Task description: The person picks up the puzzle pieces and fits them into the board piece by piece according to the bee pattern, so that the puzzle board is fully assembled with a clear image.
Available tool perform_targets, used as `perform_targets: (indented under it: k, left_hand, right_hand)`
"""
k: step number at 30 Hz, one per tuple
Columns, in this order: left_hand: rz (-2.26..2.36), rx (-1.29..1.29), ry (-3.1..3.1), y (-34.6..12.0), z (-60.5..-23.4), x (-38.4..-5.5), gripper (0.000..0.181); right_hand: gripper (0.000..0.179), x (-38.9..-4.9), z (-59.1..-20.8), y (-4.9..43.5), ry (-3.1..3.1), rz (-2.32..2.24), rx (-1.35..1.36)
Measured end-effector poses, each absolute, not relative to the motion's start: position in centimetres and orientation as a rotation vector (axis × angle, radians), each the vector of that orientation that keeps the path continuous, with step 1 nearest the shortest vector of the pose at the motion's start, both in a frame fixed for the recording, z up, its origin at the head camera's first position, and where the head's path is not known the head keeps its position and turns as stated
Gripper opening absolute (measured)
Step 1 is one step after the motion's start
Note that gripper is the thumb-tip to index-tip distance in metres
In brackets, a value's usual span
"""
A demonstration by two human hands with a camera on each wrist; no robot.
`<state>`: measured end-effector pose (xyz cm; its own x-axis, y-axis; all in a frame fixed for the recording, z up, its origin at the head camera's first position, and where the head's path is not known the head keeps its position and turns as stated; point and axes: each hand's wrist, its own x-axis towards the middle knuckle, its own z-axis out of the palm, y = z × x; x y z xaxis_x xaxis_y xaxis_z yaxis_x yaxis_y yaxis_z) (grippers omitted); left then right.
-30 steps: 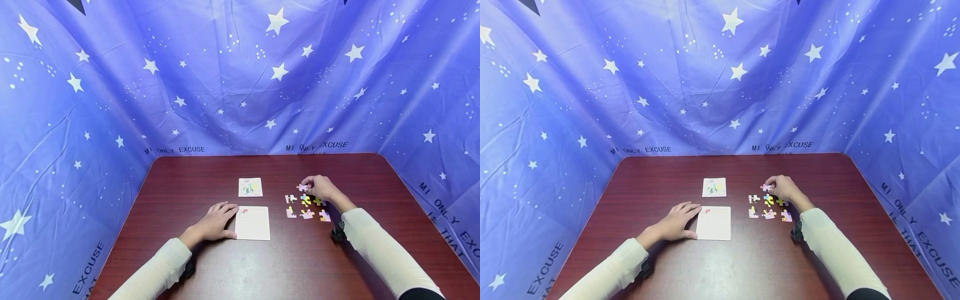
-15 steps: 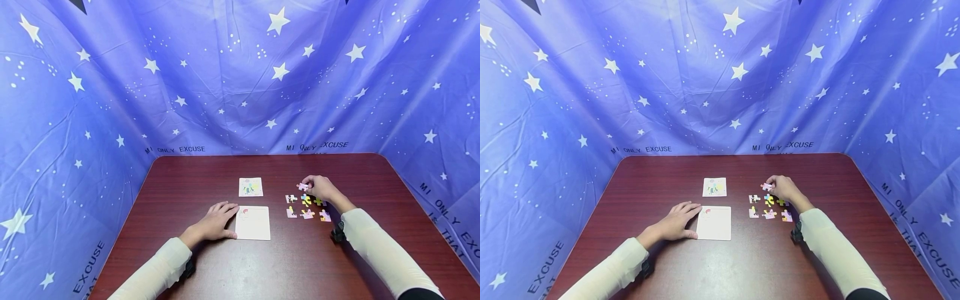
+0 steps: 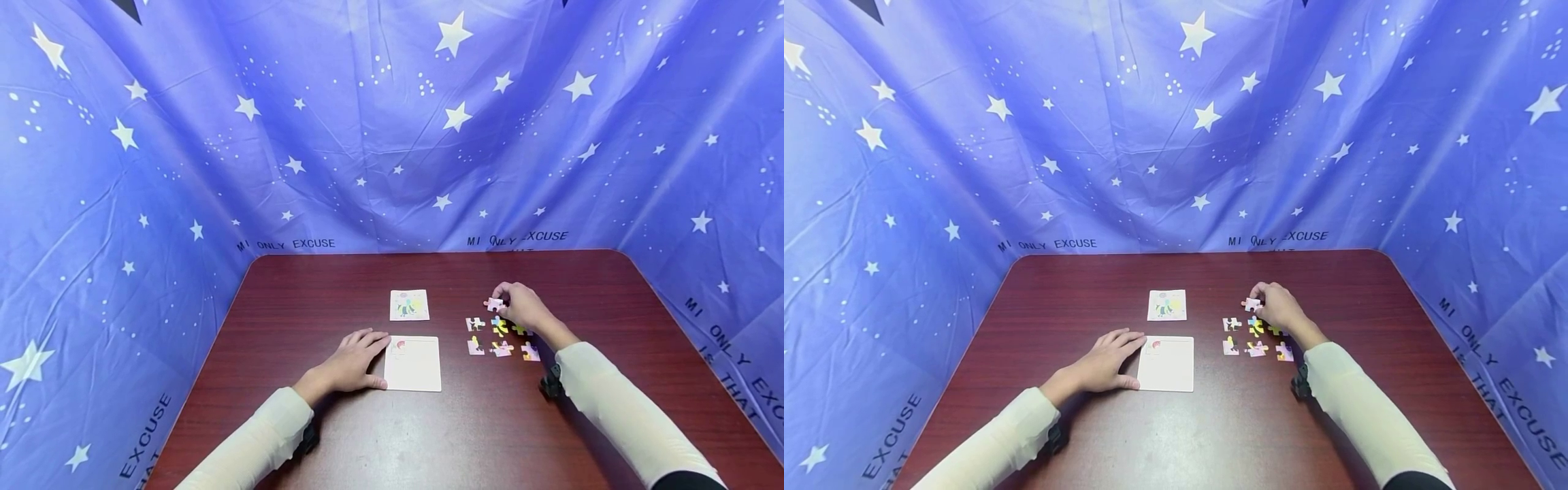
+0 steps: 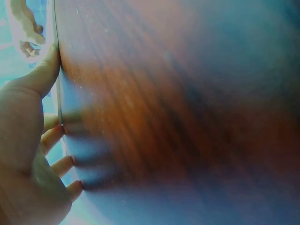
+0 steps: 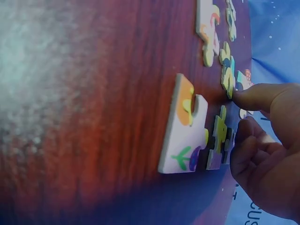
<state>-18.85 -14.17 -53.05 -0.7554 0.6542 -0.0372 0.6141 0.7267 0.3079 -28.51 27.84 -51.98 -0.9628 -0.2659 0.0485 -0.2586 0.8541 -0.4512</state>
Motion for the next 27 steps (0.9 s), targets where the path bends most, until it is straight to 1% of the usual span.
perform_targets:
  k: [6, 13, 20, 27]
  left_hand:
    - [0.421, 1.022, 2.781, -14.2, -53.0, -18.9, 0.094]
    - [0.42, 1.022, 2.782, -14.2, -53.1, -18.9, 0.094]
    - [0.429, 1.026, 2.783, -14.2, -53.0, -18.8, 0.094]
    - [0.43, 1.025, 2.784, -14.1, -52.9, -18.8, 0.094]
  right_hand:
    - [0.025, -28.2, -52.0, 27.8, 3.026, -0.714, -0.476]
    - [0.016, -28.1, -51.8, 27.8, 3.025, -0.786, -0.463]
    - [0.015, -27.9, -51.4, 27.3, 2.963, -0.912, -0.435]
    - [0.013, -27.6, -51.2, 25.7, 2.88, -1.034, -0.477]
